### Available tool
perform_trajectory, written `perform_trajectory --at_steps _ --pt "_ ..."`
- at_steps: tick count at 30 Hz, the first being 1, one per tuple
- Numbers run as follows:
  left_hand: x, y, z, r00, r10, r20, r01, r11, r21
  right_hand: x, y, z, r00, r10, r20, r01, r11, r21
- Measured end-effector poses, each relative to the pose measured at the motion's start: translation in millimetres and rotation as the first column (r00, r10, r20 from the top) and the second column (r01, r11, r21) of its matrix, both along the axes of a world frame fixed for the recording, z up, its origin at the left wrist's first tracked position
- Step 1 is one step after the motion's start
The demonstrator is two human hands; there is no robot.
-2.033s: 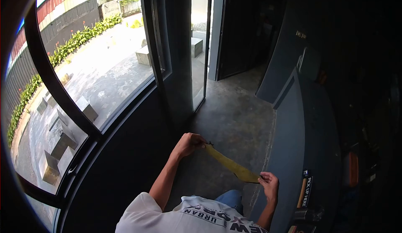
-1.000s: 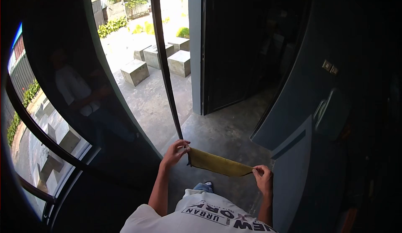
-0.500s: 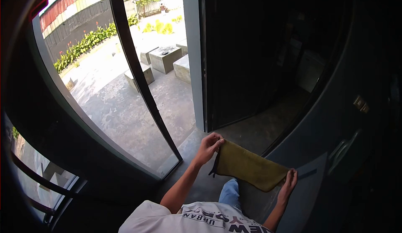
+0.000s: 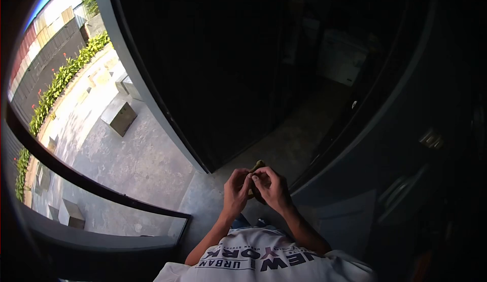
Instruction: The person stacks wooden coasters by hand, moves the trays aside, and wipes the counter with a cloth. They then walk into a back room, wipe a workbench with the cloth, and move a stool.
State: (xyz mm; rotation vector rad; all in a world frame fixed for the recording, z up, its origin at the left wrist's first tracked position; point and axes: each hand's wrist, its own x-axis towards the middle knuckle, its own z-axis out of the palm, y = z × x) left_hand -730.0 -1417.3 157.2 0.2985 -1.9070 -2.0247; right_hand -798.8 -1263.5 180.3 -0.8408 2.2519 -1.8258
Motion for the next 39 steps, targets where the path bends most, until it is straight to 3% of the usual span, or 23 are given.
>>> perform_trajectory --at_steps 1,3,4,8,11,15,17,19,20,21,22,25,26,28,31,32,34,37,39 --pt "-13.1 3.2 9.5 0.999 0.035 -0.034 -0.035 0.999 -0.022 -9.3 -0.4 8.9 1.0 0.005 -0.023 -0.005 1.0 0.0" --pt "-49.4 -11.1 10.8 0.996 -0.088 -0.026 0.09 0.995 0.051 -43.3 4.6 -7.6 0.97 0.098 0.223 -0.077 0.992 -0.098" --pt "-64.4 -15.7 22.3 0.984 -0.177 0.011 0.172 0.971 0.167 -61.1 9.7 -16.1 0.967 0.11 0.231 -0.089 0.991 -0.099" --pt "-145.4 -37.1 -14.8 0.942 -0.304 0.14 0.302 0.953 0.036 -128.3 16.8 -51.5 0.907 0.21 0.365 -0.112 0.956 -0.271" --pt "-226.3 -41.3 -50.2 0.908 -0.386 0.163 0.341 0.907 0.247 -192.0 30.0 -62.7 0.896 0.243 0.372 -0.154 0.955 -0.252" --pt "-347.2 -42.2 -48.9 0.865 -0.48 0.144 0.449 0.87 0.205 -283.8 47.0 -69.4 0.936 -0.09 0.339 0.106 0.994 -0.027" --pt "-409.7 -42.0 -33.3 0.802 -0.592 0.082 0.551 0.785 0.283 -330.5 45.1 -49.4 0.944 -0.281 0.171 0.284 0.959 0.009" --pt "-471.5 -40.6 -18.8 0.704 -0.71 0.04 0.657 0.671 0.344 -375.3 49.7 -42.3 0.916 -0.394 0.074 0.394 0.919 0.015" --pt "-535.8 -38.3 -20.1 0.524 -0.84 0.139 0.817 0.542 0.197 -411.5 53.0 -46.9 0.892 -0.446 0.071 0.447 0.894 0.003" --pt "-563.5 -32.6 -19.0 0.486 -0.868 0.103 0.855 0.497 0.149 -429.1 60.3 -49.1 0.877 -0.476 0.06 0.477 0.879 -0.004" --pt "-590.0 -22.8 -8.8 0.442 -0.894 0.068 0.889 0.447 0.101 -445.9 66.6 -45.3 0.886 -0.404 0.229 0.446 0.878 -0.176" --pt "-671.3 7.5 -4.9 0.36 -0.933 -0.024 0.932 0.359 0.039 -492.5 108.8 -58.6 0.782 -0.404 0.474 0.49 0.869 -0.068" --pt "-699.9 16.7 -6.3 0.358 -0.934 -0.027 0.934 0.357 0.022 -510.4 117.0 -61.3 0.771 -0.443 0.458 0.526 0.848 -0.065" --pt "-756.3 36.3 -24.9 0.401 -0.916 -0.029 0.914 0.402 -0.055 -554.7 136.4 -61.6 0.761 -0.498 0.417 0.567 0.822 -0.052" --pt "-834.0 57.7 -50.4 0.517 -0.847 0.123 0.856 0.51 -0.091 -643.2 164.9 -86.1 0.692 -0.522 0.499 0.601 0.799 0.002" --pt "-859.2 63.5 -66.7 0.573 -0.816 0.078 0.819 0.572 -0.039 -679.3 166.4 -94.4 0.71 -0.521 0.474 0.636 0.763 -0.115" --pt "-923.8 68.3 -104.1 0.725 -0.688 0.034 0.689 0.721 -0.071 -753.4 182.3 -93.9 0.688 -0.561 0.46 0.659 0.749 -0.074" --pt "-998.1 65.1 -84.9 0.909 -0.416 -0.026 0.413 0.908 -0.071 -853.2 211.1 -86.2 0.749 -0.522 0.408 0.612 0.782 -0.122" --pt "-1054.2 58.8 -66.4 0.958 -0.24 -0.158 0.242 0.97 -0.007 -919.2 227.6 -64.5 0.793 -0.422 0.439 0.552 0.803 -0.224"
